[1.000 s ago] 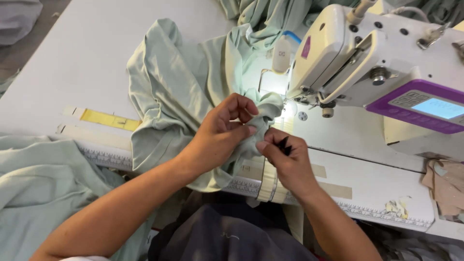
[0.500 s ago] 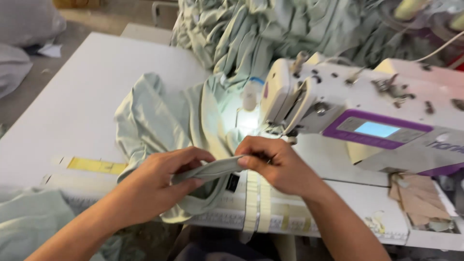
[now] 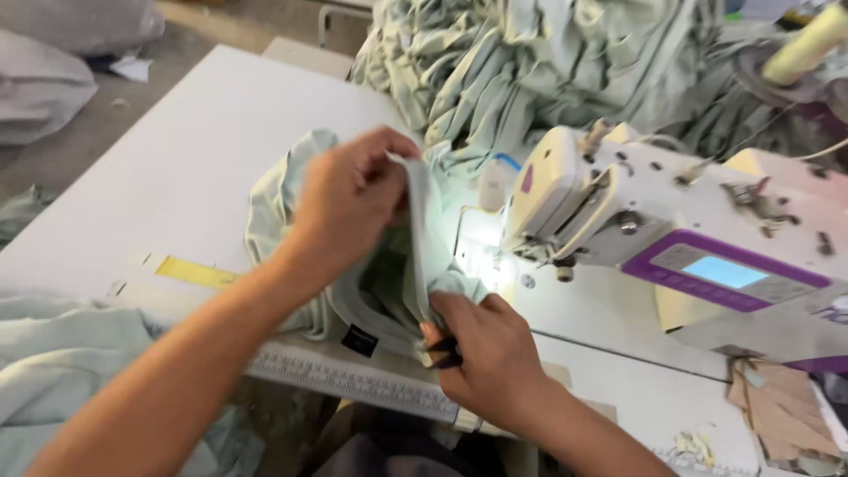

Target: Trimming loose threads from a garment using thread snips at a sewing station.

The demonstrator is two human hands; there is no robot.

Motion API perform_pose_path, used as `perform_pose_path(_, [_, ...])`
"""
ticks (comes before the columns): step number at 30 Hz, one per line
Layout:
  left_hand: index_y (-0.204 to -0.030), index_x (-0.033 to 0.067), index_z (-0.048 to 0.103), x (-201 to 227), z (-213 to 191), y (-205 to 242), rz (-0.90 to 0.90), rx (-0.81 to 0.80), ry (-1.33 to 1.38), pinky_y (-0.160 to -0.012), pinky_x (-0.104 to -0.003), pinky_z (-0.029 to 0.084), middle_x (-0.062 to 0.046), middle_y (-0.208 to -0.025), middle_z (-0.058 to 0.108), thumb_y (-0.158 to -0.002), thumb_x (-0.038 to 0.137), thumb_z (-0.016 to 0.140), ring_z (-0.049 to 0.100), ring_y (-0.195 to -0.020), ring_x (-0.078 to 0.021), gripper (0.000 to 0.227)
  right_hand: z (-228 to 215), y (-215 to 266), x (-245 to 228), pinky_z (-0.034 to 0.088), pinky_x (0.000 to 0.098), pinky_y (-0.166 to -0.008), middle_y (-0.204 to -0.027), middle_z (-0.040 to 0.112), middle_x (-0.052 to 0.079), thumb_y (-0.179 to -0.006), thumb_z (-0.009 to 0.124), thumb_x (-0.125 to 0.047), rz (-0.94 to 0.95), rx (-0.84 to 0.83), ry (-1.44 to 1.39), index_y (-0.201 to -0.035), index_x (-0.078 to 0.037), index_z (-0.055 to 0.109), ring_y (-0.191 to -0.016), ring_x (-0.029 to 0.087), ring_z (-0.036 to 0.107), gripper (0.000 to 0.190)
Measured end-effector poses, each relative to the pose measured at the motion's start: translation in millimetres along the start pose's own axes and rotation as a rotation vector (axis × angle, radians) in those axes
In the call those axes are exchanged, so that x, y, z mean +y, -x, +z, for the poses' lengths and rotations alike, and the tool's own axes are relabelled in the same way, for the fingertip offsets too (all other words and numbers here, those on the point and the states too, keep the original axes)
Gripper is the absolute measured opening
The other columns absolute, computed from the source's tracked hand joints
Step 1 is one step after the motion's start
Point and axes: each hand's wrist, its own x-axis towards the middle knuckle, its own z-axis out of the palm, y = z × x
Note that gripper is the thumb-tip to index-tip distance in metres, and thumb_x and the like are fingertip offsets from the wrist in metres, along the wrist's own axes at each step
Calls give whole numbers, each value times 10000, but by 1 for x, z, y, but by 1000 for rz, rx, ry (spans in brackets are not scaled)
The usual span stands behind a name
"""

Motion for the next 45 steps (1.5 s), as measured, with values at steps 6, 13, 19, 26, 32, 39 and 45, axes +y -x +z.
perform_pose_path(6, [-1119, 90, 756, -52, 93, 14, -759, -113, 927, -754, -280, 508, 6, -827, 646, -991, 92, 568, 594, -782, -115, 227, 57, 66, 53, 374, 410, -594, -784, 586, 27, -802, 532, -111, 66, -205, 66, -1039, -97, 572, -532, 334, 466, 241])
perform_pose_path(13, [-1194, 67, 752, -111, 168, 16, -569, -129, 614, -642, -173, 392, 70, -746, 531, -853, 22, 661, 434, -657, -28, 356, 58, 69, 86, 391, 381, -555, -824, 590, 29, -616, 590, -62, 85, -308, -35, -1003, -84, 642, -556, 282, 480, 391])
perform_pose_path(19, [-1320, 117, 697, -120, 167, 21, -516, -169, 569, -619, -193, 406, 61, -760, 433, -855, 19, 623, 372, -608, -53, 481, 45, 38, 101, 624, 366, -647, -857, 727, 55, -921, 642, -481, 372, -363, -347, -1202, -93, 644, -719, 188, 722, 479])
perform_pose_path(26, [-1341, 103, 672, -135, 181, 32, -483, -130, 693, -740, -253, 663, -121, -1079, 679, -863, -42, 600, 625, -791, -126, 505, 73, 14, 137, 541, 426, -620, -833, 643, 113, -1021, 630, -237, 396, -28, 23, -1245, -53, 662, -702, 334, 653, 292])
perform_pose_path(32, [-1362, 128, 662, -140, 187, 38, -450, -150, 679, -709, -250, 662, -109, -1150, 694, -872, -59, 594, 587, -813, -112, 529, 90, 13, 148, 526, 394, -668, -826, 620, 59, -1050, 659, -208, 211, 66, 321, -1194, -49, 714, -741, 267, 648, 221])
perform_pose_path(39, [-1355, 88, 656, -139, 187, 36, -430, -146, 665, -691, -267, 670, -131, -1171, 701, -873, -56, 592, 600, -819, -126, 507, 94, 18, 151, 521, 408, -658, -828, 639, 71, -1018, 712, -173, 201, 54, 325, -1184, -46, 728, -776, 296, 668, 210])
perform_pose_path(45, [-1341, 89, 667, -142, 189, 35, -451, -143, 684, -680, -231, 664, -120, -1134, 696, -852, -42, 617, 556, -814, -107, 508, 93, 15, 154, 515, 419, -655, -788, 618, 85, -1000, 726, -137, 228, 86, 199, -1177, -26, 729, -735, 312, 650, 209])
